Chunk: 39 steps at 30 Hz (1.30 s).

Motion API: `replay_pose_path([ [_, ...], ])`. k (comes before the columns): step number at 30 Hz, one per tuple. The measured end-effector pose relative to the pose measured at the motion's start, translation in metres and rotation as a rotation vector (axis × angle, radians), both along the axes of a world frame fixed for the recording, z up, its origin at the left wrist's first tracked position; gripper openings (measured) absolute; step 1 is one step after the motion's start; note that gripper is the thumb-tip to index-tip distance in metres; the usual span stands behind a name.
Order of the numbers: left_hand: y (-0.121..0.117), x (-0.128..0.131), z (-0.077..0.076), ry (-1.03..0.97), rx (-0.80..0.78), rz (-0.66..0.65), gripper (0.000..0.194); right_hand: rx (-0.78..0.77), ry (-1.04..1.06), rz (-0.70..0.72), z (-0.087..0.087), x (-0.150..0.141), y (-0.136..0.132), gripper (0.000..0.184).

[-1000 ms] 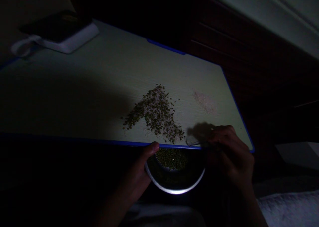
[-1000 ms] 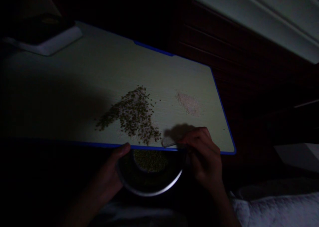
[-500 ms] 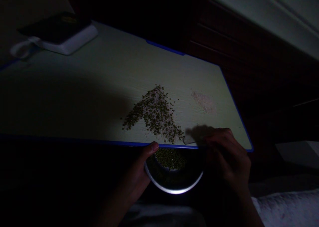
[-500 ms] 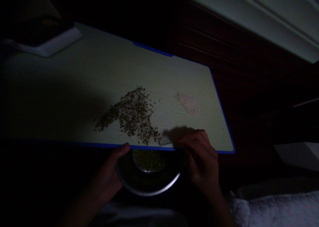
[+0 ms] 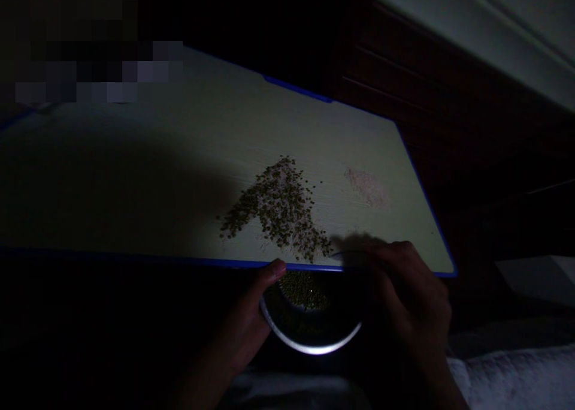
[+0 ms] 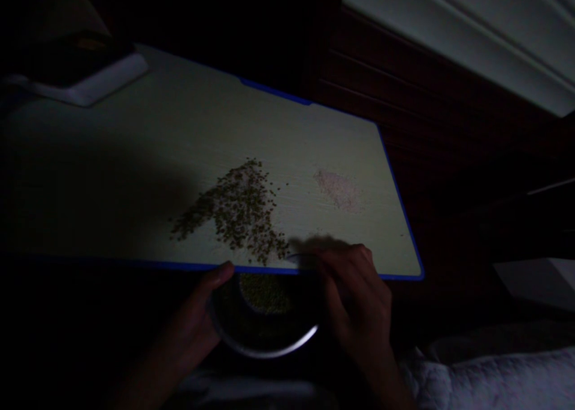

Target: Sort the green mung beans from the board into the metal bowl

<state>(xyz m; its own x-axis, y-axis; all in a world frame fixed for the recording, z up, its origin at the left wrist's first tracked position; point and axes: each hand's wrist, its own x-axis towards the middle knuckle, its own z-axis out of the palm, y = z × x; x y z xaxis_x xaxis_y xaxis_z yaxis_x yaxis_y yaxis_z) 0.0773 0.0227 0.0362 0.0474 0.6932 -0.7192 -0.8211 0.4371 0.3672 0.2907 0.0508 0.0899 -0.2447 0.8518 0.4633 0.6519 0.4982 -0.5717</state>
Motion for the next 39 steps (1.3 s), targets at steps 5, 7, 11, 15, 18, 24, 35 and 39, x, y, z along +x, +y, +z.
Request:
replay_pose_path([
  [5,0.000,0.000,-0.002,0.015,0.061,0.048,0.048,0.060,-0.059,-0.175,-0.006,0.007,0.016,0.025],
  [7,0.000,0.000,-0.001,0.015,0.044,0.054,0.050,0.063,-0.044,-0.229,-0.008,0.014,0.022,0.026],
  [11,-0.001,0.001,0.000,-0.011,0.030,0.039,0.046,0.035,0.002,-0.179,-0.008,0.015,0.021,0.027],
  [15,-0.002,0.001,-0.003,-0.025,0.044,0.024,0.040,0.006,0.007,0.012,-0.004,0.007,0.016,0.029],
  [18,-0.004,-0.001,-0.006,-0.020,0.054,0.017,0.035,0.022,-0.019,0.089,0.000,0.006,0.015,0.027],
  [24,-0.003,-0.002,-0.008,-0.059,0.101,0.002,0.034,0.031,-0.008,0.032,0.003,0.009,0.017,0.023],
  [35,-0.002,0.000,-0.006,-0.009,0.011,0.043,0.037,-0.017,0.044,0.071,0.000,0.011,0.021,0.020],
  [39,-0.001,0.001,-0.003,0.019,-0.035,0.060,0.035,-0.024,0.087,0.033,-0.002,0.017,0.017,0.020],
])
